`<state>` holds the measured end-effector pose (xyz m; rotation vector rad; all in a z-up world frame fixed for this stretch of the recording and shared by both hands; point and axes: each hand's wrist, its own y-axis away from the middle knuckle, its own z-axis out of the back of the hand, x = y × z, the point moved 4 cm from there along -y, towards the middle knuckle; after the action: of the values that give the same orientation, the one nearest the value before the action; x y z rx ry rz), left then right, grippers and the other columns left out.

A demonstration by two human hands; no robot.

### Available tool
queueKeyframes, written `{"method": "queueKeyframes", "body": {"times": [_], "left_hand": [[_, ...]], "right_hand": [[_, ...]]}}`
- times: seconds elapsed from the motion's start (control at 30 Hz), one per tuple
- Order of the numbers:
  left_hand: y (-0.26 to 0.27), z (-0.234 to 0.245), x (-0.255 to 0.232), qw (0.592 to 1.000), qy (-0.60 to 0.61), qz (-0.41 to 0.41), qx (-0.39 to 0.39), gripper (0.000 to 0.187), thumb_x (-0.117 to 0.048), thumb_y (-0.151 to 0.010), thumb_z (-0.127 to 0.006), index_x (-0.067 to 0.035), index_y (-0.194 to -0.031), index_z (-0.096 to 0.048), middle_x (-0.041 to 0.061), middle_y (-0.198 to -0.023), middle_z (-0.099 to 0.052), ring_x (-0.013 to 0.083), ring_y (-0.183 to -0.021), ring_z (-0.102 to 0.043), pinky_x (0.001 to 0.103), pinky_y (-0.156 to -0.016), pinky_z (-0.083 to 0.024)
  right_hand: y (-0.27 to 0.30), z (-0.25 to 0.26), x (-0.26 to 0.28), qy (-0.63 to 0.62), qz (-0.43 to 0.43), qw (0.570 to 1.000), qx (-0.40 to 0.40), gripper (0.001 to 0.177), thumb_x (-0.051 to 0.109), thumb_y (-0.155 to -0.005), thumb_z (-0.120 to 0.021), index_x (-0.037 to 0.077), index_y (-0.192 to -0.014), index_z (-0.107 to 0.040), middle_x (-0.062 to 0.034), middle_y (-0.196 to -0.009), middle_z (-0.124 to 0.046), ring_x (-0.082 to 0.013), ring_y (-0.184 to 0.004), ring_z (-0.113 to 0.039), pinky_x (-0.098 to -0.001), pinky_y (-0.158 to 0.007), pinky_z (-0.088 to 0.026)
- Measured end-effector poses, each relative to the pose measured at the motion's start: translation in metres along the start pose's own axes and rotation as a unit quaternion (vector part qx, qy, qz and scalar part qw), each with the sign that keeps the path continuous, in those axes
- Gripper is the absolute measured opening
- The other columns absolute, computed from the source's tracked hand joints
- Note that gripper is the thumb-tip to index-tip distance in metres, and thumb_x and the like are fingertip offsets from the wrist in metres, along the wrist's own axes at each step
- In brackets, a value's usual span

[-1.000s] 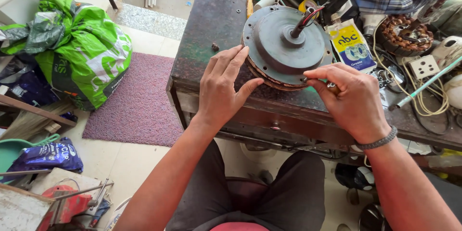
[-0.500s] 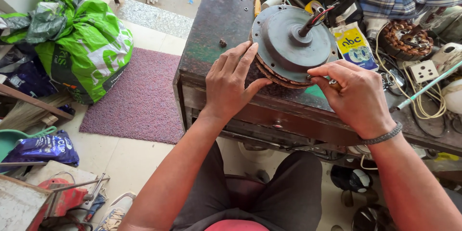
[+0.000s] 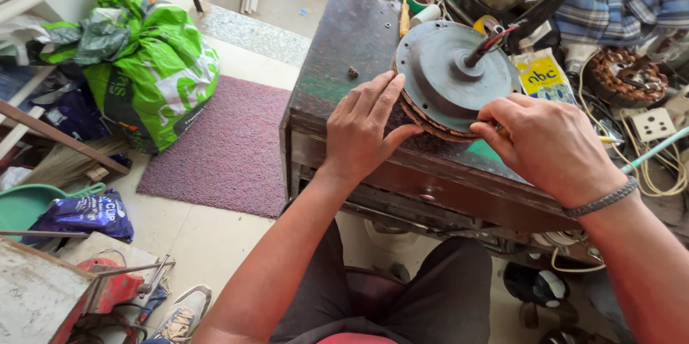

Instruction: The recorder is reassembling and testing the housing of a ceiling fan motor at a workshop table.

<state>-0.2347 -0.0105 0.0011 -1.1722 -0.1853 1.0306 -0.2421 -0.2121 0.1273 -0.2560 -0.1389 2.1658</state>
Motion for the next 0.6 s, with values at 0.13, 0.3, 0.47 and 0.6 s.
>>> {"method": "queueKeyframes", "body": {"times": [0.13,0.3,0.47,0.6], "left_hand": [[0.001,0.0,0.0,1.0,-0.005,-0.003,0.001,0.076,-0.057,-0.09,-0.073,-0.009,-0.146,-0.055,0.008,-0.139,-0.061,0.0264,-0.127,-0.062,0.042,-0.106,-0.053],[-0.001,0.001,0.0,1.0,-0.004,0.0,0.004,0.075,-0.057,-0.091,-0.073,-0.009,-0.146,-0.055,0.008,-0.139,-0.062,0.026,-0.127,-0.062,0.041,-0.106,-0.053],[0.0,0.002,0.0,1.0,-0.006,0.0,0.007,0.075,-0.057,-0.091,-0.073,-0.008,-0.146,-0.055,0.008,-0.139,-0.062,0.0262,-0.127,-0.062,0.041,-0.106,-0.053],[-0.001,0.001,0.0,1.0,0.001,-0.001,0.008,0.075,-0.056,-0.091,-0.073,-0.008,-0.146,-0.055,0.009,-0.14,-0.062,0.0264,-0.127,-0.062,0.041,-0.106,-0.053]], "right_hand": [[-0.005,-0.007,-0.003,0.03,0.007,0.999,0.015,0.031,0.038,-0.097,-0.064,0.009,-0.091,-0.072,-0.0093,-0.086,-0.072,-0.0313,-0.074,-0.07,-0.0441,-0.065,-0.056],[-0.009,-0.01,-0.004,0.065,-0.039,0.994,0.077,0.05,0.057,-0.096,-0.058,0.01,-0.084,-0.071,-0.0096,-0.08,-0.072,-0.0313,-0.074,-0.071,-0.0455,-0.066,-0.056],[-0.004,0.002,-0.004,-0.022,-0.061,0.997,0.052,0.041,0.049,-0.09,-0.069,0.011,-0.103,-0.073,-0.0074,-0.083,-0.073,-0.0271,-0.069,-0.071,-0.0413,-0.065,-0.056],[0.0,0.004,-0.003,-0.084,-0.004,0.996,-0.024,0.019,0.028,-0.091,-0.072,0.01,-0.094,-0.075,-0.0084,-0.091,-0.074,-0.0311,-0.07,-0.069,-0.043,-0.063,-0.054]]}}
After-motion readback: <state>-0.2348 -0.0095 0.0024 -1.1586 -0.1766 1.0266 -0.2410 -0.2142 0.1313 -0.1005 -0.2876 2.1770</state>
